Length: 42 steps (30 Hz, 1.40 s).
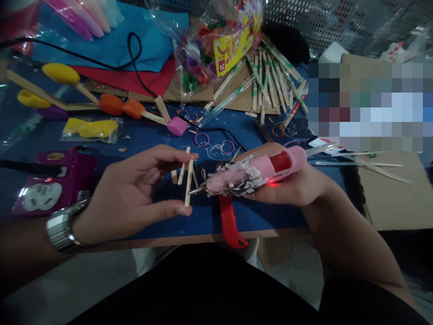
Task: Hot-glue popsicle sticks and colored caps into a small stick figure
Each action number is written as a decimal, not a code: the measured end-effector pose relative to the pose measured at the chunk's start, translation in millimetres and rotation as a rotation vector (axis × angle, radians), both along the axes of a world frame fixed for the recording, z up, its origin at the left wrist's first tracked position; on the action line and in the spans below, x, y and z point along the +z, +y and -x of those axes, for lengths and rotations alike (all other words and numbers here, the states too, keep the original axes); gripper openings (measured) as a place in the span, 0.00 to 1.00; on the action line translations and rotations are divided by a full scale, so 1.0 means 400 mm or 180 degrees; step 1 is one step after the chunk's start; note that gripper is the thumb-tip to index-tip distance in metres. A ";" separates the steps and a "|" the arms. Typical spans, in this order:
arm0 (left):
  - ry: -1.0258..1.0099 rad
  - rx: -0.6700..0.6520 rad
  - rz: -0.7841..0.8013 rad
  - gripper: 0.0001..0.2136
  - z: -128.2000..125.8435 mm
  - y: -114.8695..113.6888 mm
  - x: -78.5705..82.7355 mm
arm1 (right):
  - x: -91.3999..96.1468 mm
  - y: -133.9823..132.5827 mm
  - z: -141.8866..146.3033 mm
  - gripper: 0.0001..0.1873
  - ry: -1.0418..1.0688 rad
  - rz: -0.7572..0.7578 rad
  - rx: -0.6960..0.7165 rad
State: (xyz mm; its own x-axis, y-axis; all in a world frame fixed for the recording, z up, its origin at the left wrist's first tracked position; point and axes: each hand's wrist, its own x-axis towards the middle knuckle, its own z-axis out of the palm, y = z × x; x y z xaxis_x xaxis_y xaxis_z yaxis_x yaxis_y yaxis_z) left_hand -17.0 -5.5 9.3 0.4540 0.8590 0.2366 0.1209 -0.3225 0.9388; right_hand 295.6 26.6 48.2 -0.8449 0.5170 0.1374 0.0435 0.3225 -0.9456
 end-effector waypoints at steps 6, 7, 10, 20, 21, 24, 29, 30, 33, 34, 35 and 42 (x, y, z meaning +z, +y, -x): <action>0.0033 -0.0050 -0.0046 0.32 0.003 0.001 -0.002 | 0.001 0.003 0.001 0.17 0.0000 -0.0083 -0.0012; 0.0037 -0.0041 -0.0038 0.31 0.004 0.000 -0.003 | 0.002 0.004 0.001 0.17 -0.0003 -0.0100 0.0006; -0.0010 -0.0021 0.0007 0.31 0.005 -0.002 -0.007 | 0.003 0.004 0.000 0.18 -0.0007 -0.0152 0.0020; -0.0131 -0.0056 0.0041 0.33 0.005 -0.002 -0.014 | -0.008 -0.003 -0.002 0.19 0.0141 -0.0129 -0.0073; -0.0090 -0.0052 0.0028 0.32 0.005 -0.002 -0.011 | -0.008 -0.003 -0.001 0.19 0.0157 -0.0125 -0.0083; 0.0021 -0.0062 -0.0013 0.31 0.005 0.000 -0.003 | -0.010 -0.002 -0.002 0.20 0.0178 -0.0058 -0.0127; 0.0136 -0.0048 -0.0072 0.34 0.005 0.006 0.000 | -0.013 0.002 -0.003 0.22 0.0220 -0.0014 -0.0087; 0.0155 -0.0048 -0.0074 0.34 0.004 0.007 0.001 | -0.013 0.002 -0.003 0.22 0.0246 -0.0007 -0.0075; 0.0179 -0.0088 -0.0083 0.34 0.004 0.009 0.002 | -0.013 0.001 -0.003 0.22 0.0249 0.0047 -0.0106; 0.0170 -0.0106 -0.0092 0.34 0.004 0.009 0.002 | -0.013 -0.001 -0.003 0.22 0.0235 0.0072 -0.0112; 0.0150 -0.0107 -0.0101 0.34 0.004 0.008 0.001 | -0.013 -0.003 -0.004 0.22 0.0230 0.0109 -0.0127; 0.0005 -0.0081 -0.0024 0.29 0.004 -0.003 0.001 | -0.015 -0.005 -0.006 0.23 0.0288 0.0207 -0.0135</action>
State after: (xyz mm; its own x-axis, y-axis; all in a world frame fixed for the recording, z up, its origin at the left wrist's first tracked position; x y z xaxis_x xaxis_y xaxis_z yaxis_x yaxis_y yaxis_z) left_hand -18.4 -6.9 9.7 0.4762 0.8453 0.2423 0.1139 -0.3325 0.9362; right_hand 297.8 24.4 42.1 -0.8077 0.5623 0.1773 -0.0307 0.2601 -0.9651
